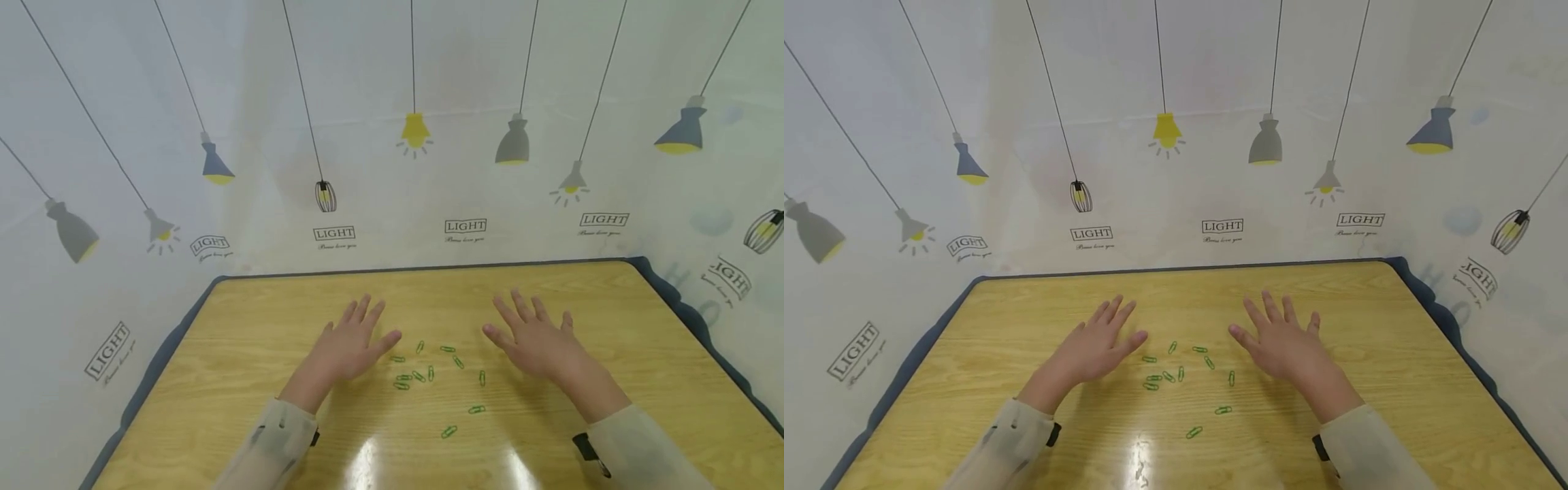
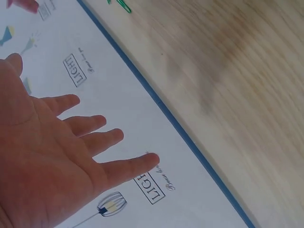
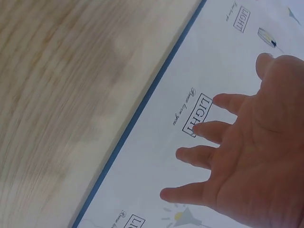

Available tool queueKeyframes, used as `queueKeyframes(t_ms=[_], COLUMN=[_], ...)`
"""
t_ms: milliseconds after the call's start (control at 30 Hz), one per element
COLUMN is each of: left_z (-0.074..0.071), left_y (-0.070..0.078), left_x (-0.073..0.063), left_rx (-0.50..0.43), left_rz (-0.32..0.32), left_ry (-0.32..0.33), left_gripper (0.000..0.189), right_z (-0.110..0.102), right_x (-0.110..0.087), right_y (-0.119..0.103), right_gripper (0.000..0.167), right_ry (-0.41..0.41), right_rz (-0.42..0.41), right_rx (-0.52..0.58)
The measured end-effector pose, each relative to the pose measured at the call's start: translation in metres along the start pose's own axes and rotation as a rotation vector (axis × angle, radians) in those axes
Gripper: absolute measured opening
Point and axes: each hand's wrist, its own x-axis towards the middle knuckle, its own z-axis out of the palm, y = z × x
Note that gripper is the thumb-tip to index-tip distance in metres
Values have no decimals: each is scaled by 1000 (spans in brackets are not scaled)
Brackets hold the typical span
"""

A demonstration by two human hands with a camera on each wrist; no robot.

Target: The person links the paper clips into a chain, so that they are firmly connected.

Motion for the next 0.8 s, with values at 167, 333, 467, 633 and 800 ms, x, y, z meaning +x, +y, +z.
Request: queueKeyframes(t_ms=[167, 333, 467, 633, 800], left_z=[2, 3, 5, 15, 33], left_y=[12, 27, 38, 46, 51], left_x=[-7, -12, -17, -22, -23], left_rx=[25, -8, -47, -152, -341], left_rz=[56, 67, 78, 138, 187], left_ry=[2, -60, -131, -206, -303], left_gripper=[87, 85, 82, 72, 58], right_z=[6, 13, 18, 24, 33], right_x=[-4, -8, -14, -17, -22], right_y=[-6, -11, -14, -14, -8], right_gripper=[82, 78, 78, 75, 54], right_ry=[-17, -62, -121, -233, -305], right_rz=[-51, -119, -129, -126, -203], right_rx=[-28, -36, -2, 172, 364])
